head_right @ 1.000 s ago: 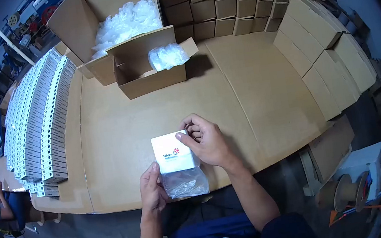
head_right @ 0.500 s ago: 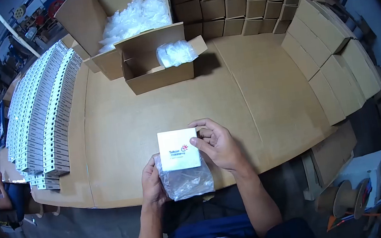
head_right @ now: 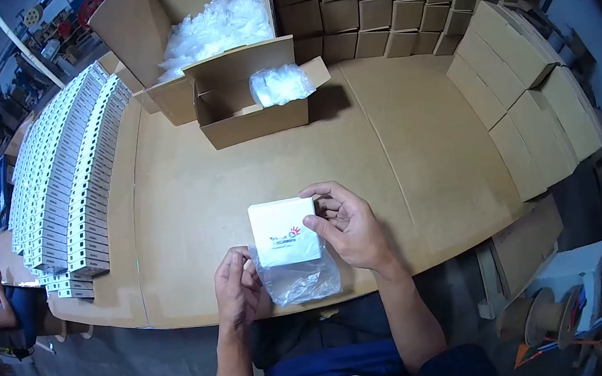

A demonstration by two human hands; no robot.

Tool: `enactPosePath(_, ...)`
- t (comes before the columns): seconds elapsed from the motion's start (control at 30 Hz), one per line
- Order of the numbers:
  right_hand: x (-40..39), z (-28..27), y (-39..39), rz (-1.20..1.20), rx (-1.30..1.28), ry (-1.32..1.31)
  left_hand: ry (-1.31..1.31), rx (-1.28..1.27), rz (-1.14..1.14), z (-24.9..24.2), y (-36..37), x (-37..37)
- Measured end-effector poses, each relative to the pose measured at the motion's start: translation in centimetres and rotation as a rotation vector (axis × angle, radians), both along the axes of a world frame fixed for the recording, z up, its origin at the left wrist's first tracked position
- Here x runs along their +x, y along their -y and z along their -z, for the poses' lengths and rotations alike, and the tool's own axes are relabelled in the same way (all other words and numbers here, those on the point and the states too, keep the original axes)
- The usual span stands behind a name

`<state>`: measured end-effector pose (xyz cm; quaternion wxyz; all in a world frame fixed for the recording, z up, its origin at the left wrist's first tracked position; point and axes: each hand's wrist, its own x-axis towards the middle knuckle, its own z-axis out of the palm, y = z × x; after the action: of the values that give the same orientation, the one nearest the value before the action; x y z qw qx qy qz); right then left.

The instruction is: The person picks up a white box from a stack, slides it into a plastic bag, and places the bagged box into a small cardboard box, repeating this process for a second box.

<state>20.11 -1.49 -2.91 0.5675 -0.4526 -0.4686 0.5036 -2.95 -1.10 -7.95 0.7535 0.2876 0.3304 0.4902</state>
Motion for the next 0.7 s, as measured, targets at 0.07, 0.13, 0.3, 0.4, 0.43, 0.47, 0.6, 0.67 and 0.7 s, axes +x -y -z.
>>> enactPosePath(0.07,-0.1,0.1,0.0,0.011,0.011,0.020,-0.052,0.015,-0.025,-0.5,0.1,0.3)
enactPosePath(0.13,-0.1,0.0,0.0,0.006,0.008,0.057,-0.179,0.054,0.008,-0.6,0.0,0.3)
enactPosePath(0.3,0.0,0.1,0.1,0.015,-0.027,0.166,-0.171,0.064,-0.038,-0.1,0.0,0.9)
enactPosePath(0.4,-0.3,-0.6,0.1,-0.016,-0.077,0.269,-0.073,0.035,-0.064,0.1,0.1,1.5)
enactPosePath(0.43,-0.5,-1.0,0.0,-0.039,-0.101,0.343,-0.026,0.020,-0.073,0.3,0.2,1.6)
enactPosePath(0.47,-0.7,-1.2,-0.1,-0.059,-0.126,0.417,0.022,0.006,-0.080,0.5,0.2,1.8)
enactPosePath(0.6,-0.4,-0.2,0.0,-0.066,-0.156,-0.100,0.157,-0.018,-0.188,1.3,-0.1,2.1)
enactPosePath(0.67,0.1,1.2,0.6,-0.101,-0.198,-0.141,0.137,0.009,-0.206,1.4,-0.3,1.9)
enactPosePath(0.7,0.1,1.7,1.1,-0.119,-0.220,-0.161,0.126,0.022,-0.215,1.0,-0.3,1.9)
